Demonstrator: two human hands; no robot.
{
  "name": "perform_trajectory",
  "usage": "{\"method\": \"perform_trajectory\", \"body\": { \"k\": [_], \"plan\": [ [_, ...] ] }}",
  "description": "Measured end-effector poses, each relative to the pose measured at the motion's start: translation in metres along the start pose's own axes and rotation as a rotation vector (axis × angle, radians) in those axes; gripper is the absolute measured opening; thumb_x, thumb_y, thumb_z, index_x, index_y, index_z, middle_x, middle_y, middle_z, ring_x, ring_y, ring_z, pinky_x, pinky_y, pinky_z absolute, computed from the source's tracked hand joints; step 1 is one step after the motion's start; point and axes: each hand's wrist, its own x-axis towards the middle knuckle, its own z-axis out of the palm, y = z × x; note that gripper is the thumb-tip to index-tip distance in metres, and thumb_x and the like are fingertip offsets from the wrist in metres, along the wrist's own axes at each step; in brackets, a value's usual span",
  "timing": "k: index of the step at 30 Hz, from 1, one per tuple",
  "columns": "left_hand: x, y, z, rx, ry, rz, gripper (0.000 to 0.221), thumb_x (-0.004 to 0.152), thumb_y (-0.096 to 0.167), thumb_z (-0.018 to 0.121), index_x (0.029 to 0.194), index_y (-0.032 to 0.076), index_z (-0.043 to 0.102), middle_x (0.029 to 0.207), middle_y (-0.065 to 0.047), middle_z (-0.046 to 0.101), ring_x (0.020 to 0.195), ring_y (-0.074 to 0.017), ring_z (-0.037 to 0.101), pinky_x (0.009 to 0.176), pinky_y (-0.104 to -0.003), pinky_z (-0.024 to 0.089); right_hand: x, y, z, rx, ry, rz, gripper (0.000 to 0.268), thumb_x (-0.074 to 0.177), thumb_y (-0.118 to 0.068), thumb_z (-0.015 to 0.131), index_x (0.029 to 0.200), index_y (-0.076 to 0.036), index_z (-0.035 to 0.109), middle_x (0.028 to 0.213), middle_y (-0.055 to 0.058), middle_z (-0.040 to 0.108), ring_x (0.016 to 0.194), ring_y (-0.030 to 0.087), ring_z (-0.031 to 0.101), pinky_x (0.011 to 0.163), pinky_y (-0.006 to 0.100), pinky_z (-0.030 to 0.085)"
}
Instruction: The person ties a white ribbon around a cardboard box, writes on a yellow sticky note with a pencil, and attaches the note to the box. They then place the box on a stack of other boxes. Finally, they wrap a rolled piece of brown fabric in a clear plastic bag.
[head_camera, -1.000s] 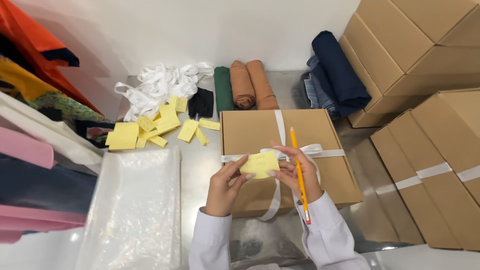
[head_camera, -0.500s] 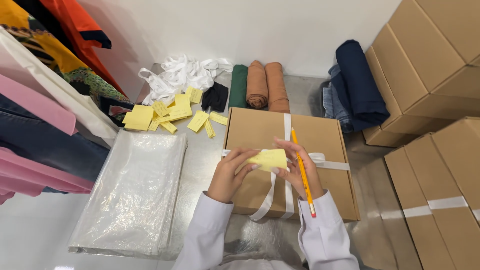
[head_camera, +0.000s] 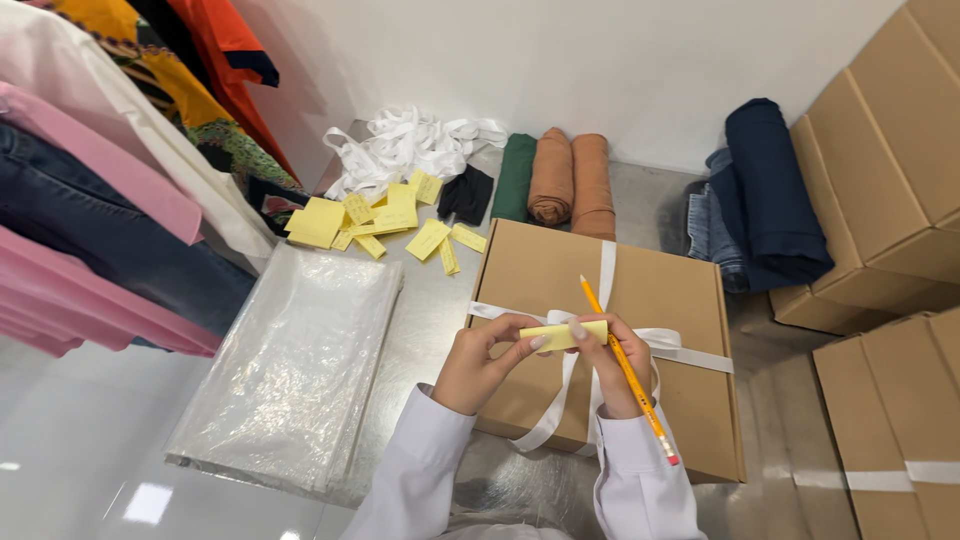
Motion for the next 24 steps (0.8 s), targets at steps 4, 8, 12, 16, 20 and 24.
{"method": "perform_trajectory", "body": {
  "k": [4, 8, 12, 16, 20, 24],
  "plan": [
    [0.000, 0.008, -0.005, 0.003, 0.004, -0.025, 0.016, 0.092, 0.011, 0.074, 0.107, 0.007, 0.075, 0.082, -0.011, 0.080, 0.094, -0.0233, 0.078, 0.093, -0.041, 0.056, -0.001, -0.009, 0.020, 0.082, 0.018, 0.065, 0.024, 0.094, -0.021, 0.068, 0.099, 0.003, 0.069, 0.092, 0.021, 0.073, 0.082, 0.026, 0.076, 0.074, 0.037, 0.065],
    [-0.001, 0.005, -0.001, -0.073, -0.004, -0.076, 0.014, 0.091, 0.010, 0.075, 0.105, 0.006, 0.074, 0.079, -0.010, 0.079, 0.088, -0.0185, 0.076, 0.094, -0.039, 0.056, 0.002, 0.007, 0.011, 0.106, 0.038, 0.118, 0.024, 0.097, -0.020, 0.065, 0.098, 0.004, 0.067, 0.090, 0.022, 0.073, 0.077, 0.027, 0.077, 0.067, 0.036, 0.065],
    [0.002, 0.002, 0.006, -0.180, -0.016, -0.131, 0.018, 0.088, 0.010, 0.078, 0.105, 0.006, 0.073, 0.079, -0.010, 0.078, 0.086, -0.0186, 0.074, 0.093, -0.039, 0.057, -0.002, -0.008, 0.011, 0.096, 0.069, 0.132, 0.025, 0.099, -0.022, 0.063, 0.097, 0.003, 0.067, 0.086, 0.020, 0.074, 0.072, 0.026, 0.076, 0.059, 0.033, 0.063],
    [0.002, -0.006, 0.014, -0.187, -0.018, -0.169, 0.020, 0.087, 0.008, 0.079, 0.106, 0.005, 0.073, 0.081, -0.011, 0.077, 0.085, -0.0189, 0.072, 0.093, -0.040, 0.057, 0.001, -0.004, 0.006, 0.080, 0.061, 0.135, 0.026, 0.099, -0.022, 0.063, 0.095, 0.003, 0.068, 0.083, 0.022, 0.074, 0.069, 0.028, 0.077, 0.058, 0.033, 0.063],
    [0.002, -0.013, 0.011, -0.215, -0.006, -0.203, 0.020, 0.088, 0.010, 0.079, 0.106, 0.006, 0.072, 0.082, -0.010, 0.075, 0.084, -0.0187, 0.070, 0.090, -0.041, 0.057, -0.001, -0.002, 0.007, 0.054, 0.055, 0.113, 0.026, 0.099, -0.022, 0.064, 0.095, 0.003, 0.069, 0.085, 0.023, 0.074, 0.069, 0.029, 0.077, 0.058, 0.034, 0.064],
    [0.004, -0.012, 0.011, -0.209, -0.009, -0.202, 0.018, 0.087, 0.011, 0.080, 0.103, 0.006, 0.074, 0.083, -0.009, 0.075, 0.084, -0.0175, 0.068, 0.089, -0.040, 0.057, -0.001, -0.008, 0.007, 0.050, 0.048, 0.085, 0.026, 0.099, -0.022, 0.063, 0.093, 0.003, 0.069, 0.082, 0.021, 0.074, 0.068, 0.027, 0.076, 0.056, 0.031, 0.063]
  ]
}}
